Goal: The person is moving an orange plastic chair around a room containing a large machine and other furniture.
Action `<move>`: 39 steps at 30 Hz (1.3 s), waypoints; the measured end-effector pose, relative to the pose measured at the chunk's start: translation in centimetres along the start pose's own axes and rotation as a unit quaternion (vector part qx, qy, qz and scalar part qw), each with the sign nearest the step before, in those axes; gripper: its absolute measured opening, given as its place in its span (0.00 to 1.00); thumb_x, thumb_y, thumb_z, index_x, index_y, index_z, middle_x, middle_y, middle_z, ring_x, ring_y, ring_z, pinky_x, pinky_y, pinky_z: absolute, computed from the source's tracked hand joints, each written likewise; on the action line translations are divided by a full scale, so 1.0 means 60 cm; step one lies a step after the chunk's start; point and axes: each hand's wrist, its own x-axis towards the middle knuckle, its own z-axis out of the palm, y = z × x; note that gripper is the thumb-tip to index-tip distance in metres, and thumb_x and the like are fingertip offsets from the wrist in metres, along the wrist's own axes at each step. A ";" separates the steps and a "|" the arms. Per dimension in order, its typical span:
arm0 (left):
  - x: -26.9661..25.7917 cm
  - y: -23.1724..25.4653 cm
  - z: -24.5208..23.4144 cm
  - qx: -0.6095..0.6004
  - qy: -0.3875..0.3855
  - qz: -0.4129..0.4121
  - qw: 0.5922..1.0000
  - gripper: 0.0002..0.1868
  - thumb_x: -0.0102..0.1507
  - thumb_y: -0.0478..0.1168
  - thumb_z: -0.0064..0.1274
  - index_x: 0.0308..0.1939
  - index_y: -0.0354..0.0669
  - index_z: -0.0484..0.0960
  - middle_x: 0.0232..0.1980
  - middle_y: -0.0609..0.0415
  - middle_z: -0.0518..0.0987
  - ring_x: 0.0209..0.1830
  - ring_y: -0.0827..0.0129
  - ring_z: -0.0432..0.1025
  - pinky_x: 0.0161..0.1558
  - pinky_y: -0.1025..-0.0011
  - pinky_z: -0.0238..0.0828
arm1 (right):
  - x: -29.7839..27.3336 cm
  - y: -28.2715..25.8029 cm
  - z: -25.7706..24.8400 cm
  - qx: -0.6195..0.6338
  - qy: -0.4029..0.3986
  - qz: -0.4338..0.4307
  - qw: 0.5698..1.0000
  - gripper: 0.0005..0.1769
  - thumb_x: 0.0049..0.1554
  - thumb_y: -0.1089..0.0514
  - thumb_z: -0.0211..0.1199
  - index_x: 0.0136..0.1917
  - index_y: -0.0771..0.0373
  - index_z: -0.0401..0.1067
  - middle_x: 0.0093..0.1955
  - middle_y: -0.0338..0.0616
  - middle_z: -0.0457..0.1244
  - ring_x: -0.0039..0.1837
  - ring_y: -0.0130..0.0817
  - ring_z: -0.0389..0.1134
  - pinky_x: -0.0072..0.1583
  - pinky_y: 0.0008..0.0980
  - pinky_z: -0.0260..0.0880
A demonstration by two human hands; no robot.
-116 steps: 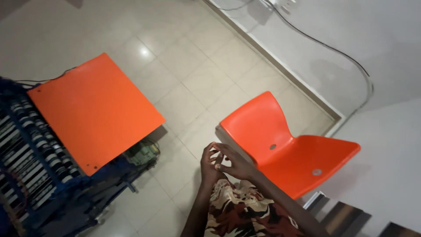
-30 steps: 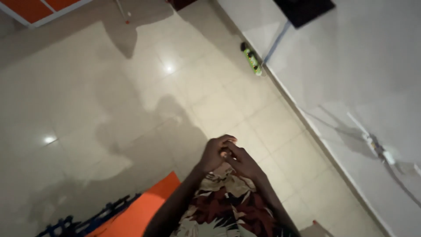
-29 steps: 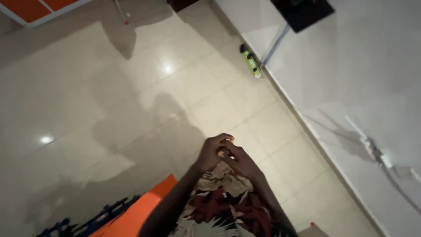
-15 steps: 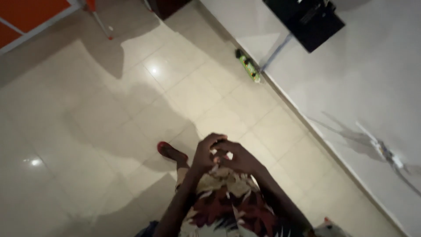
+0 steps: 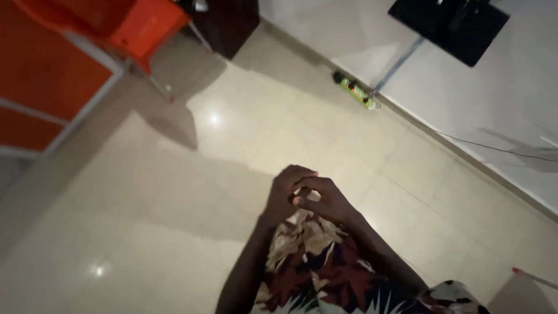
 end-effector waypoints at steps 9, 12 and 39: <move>0.089 -0.111 -0.086 -0.195 0.016 -0.067 0.978 0.11 0.67 0.31 0.56 0.53 0.37 0.81 0.47 0.49 0.79 0.43 0.64 0.76 0.41 0.69 0.74 | 0.157 0.076 0.058 0.007 0.230 -0.030 0.973 0.06 0.60 0.60 0.68 0.44 0.66 0.78 0.38 0.41 0.71 0.42 0.27 0.71 0.46 0.29 0.71; 0.113 -0.174 -0.151 -0.163 -0.031 -0.080 0.983 0.12 0.67 0.31 0.50 0.54 0.37 0.81 0.48 0.48 0.79 0.43 0.62 0.76 0.41 0.67 0.74 | 0.253 0.128 0.082 0.057 0.264 -0.025 0.962 0.05 0.60 0.60 0.68 0.44 0.65 0.79 0.36 0.42 0.70 0.39 0.27 0.68 0.43 0.30 0.67; 0.364 -0.562 -0.744 -0.198 -0.304 -0.034 0.931 0.14 0.69 0.35 0.54 0.57 0.33 0.80 0.53 0.42 0.80 0.52 0.59 0.77 0.50 0.65 0.76 | 0.879 -0.072 0.304 -0.003 0.332 0.013 0.943 0.40 0.62 0.45 0.66 0.81 0.58 0.55 0.69 0.46 0.64 0.63 0.35 0.69 0.58 0.37 0.73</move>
